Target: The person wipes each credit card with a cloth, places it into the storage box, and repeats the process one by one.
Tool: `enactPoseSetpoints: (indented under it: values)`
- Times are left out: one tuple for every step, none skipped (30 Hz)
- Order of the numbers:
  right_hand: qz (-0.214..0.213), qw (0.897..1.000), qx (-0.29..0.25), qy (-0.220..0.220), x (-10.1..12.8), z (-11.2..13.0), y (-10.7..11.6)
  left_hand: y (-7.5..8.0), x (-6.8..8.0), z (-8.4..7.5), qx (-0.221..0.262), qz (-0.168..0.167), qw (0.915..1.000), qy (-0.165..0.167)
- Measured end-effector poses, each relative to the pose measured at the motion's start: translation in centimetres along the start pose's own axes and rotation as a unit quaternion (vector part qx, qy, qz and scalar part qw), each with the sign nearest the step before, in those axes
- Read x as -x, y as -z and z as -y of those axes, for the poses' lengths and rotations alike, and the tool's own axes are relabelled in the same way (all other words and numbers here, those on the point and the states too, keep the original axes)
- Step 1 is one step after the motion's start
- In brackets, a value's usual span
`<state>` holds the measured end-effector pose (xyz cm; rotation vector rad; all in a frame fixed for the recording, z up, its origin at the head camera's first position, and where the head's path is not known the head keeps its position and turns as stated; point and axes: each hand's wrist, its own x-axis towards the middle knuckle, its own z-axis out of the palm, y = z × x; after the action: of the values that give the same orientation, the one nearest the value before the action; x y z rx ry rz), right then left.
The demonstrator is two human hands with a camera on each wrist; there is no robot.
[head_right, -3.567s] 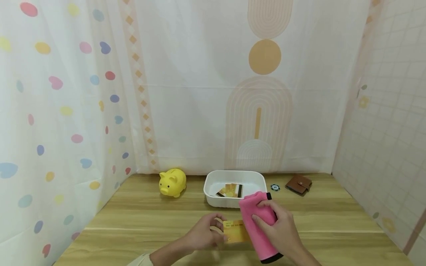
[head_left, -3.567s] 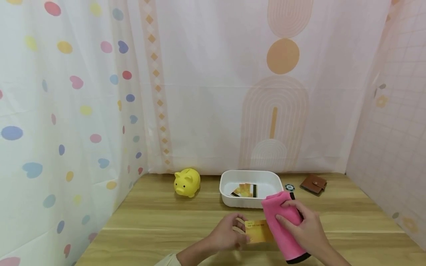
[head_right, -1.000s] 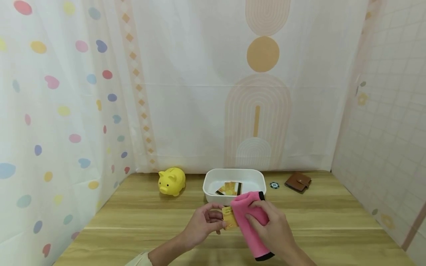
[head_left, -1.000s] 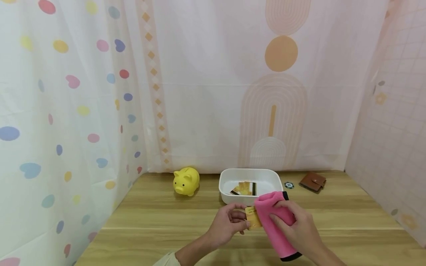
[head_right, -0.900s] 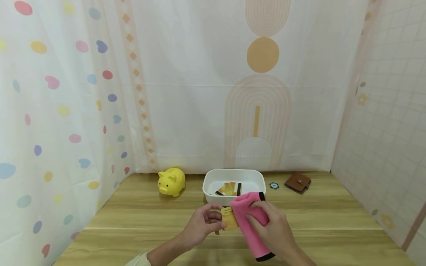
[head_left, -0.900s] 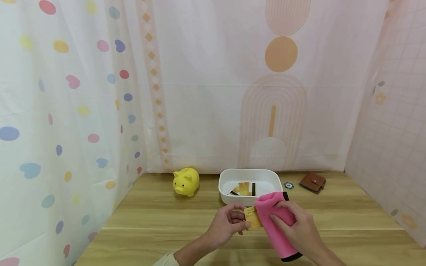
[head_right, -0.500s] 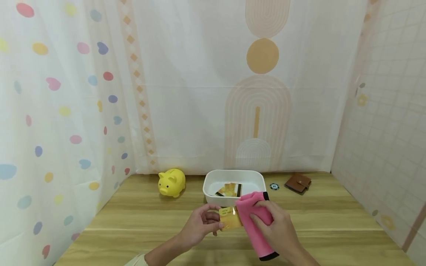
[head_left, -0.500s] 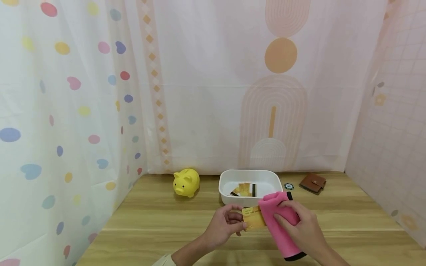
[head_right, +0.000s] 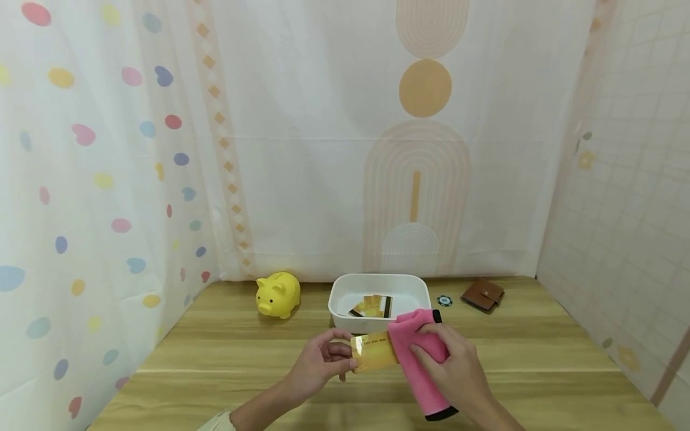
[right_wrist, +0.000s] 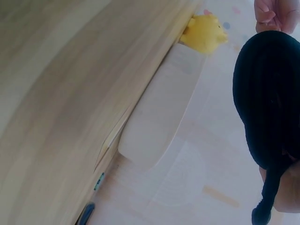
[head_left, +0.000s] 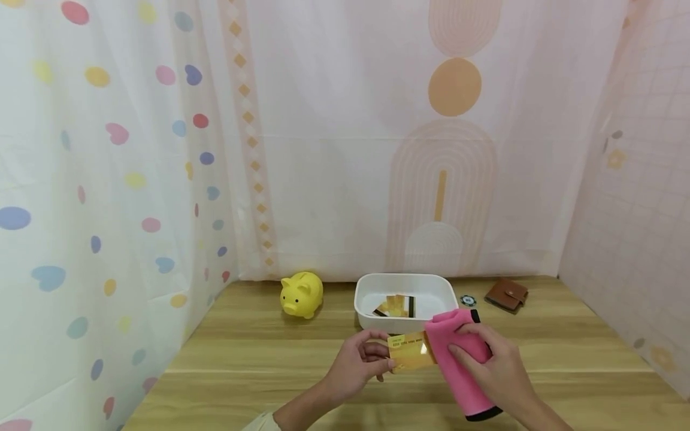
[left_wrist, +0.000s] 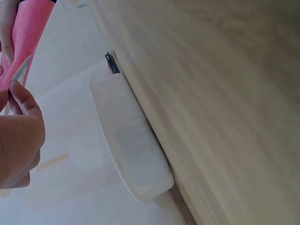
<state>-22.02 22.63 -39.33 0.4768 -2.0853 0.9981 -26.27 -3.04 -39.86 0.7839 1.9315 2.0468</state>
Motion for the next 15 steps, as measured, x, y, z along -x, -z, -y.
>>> enactPoseSetpoints:
  values:
    - [0.0,1.0,-0.001,-0.001,0.0,-0.1,0.0,0.0,0.0,0.0,0.003,-0.002,1.0,0.002]
    - [-0.002,1.0,-0.001,-0.001,0.0,-0.2,0.0,0.0,0.0,0.0,0.008,-0.004,1.0,0.003]
    - [-0.003,1.0,0.001,0.0,0.0,-0.2,0.1,0.0,0.0,0.0,0.012,-0.005,0.9999,0.004]
    - [-0.003,1.0,0.002,-0.001,-0.1,-0.2,0.1,0.1,-0.1,0.0,0.015,-0.006,0.9999,0.004]
    - [-0.004,1.0,0.002,-0.004,-0.1,-0.2,0.2,0.1,-0.1,0.0,0.017,-0.007,0.9998,0.002]
    - [-0.004,1.0,0.002,-0.006,-0.1,-0.1,0.2,0.1,-0.1,0.0,0.018,-0.007,0.9998,0.001]
    - [-0.005,1.0,0.001,-0.007,-0.2,0.0,0.3,0.1,-0.1,0.0,0.017,-0.008,0.9998,0.0]
    - [-0.007,1.0,0.001,-0.007,-0.2,0.2,0.3,0.1,-0.1,0.0,0.015,-0.008,0.9998,-0.001]
    - [-0.009,1.0,0.001,-0.008,-0.2,0.3,0.4,0.1,-0.1,0.0,0.01,-0.008,0.9999,-0.003]
    - [-0.01,1.0,0.0,-0.009,-0.3,0.4,0.4,0.2,-0.1,0.1,0.005,-0.008,0.9999,-0.004]
    - [-0.013,1.0,0.0,-0.008,-0.3,0.5,0.5,0.2,-0.1,0.1,-0.001,-0.009,0.9999,-0.007]
    - [-0.016,1.0,0.0,-0.006,-0.4,0.7,0.5,0.2,-0.1,0.1,-0.005,-0.011,0.9999,-0.008]
    - [-0.018,1.0,0.0,-0.007,-0.4,0.9,0.5,0.2,-0.1,0.1,-0.01,-0.011,0.9998,-0.01]
    - [-0.019,1.0,0.001,-0.01,-0.5,1.0,0.6,0.2,-0.1,0.1,-0.016,-0.012,0.9997,-0.011]
    - [-0.019,1.0,0.002,-0.013,-0.5,1.0,0.6,0.2,-0.1,0.1,-0.02,-0.013,0.9997,-0.011]
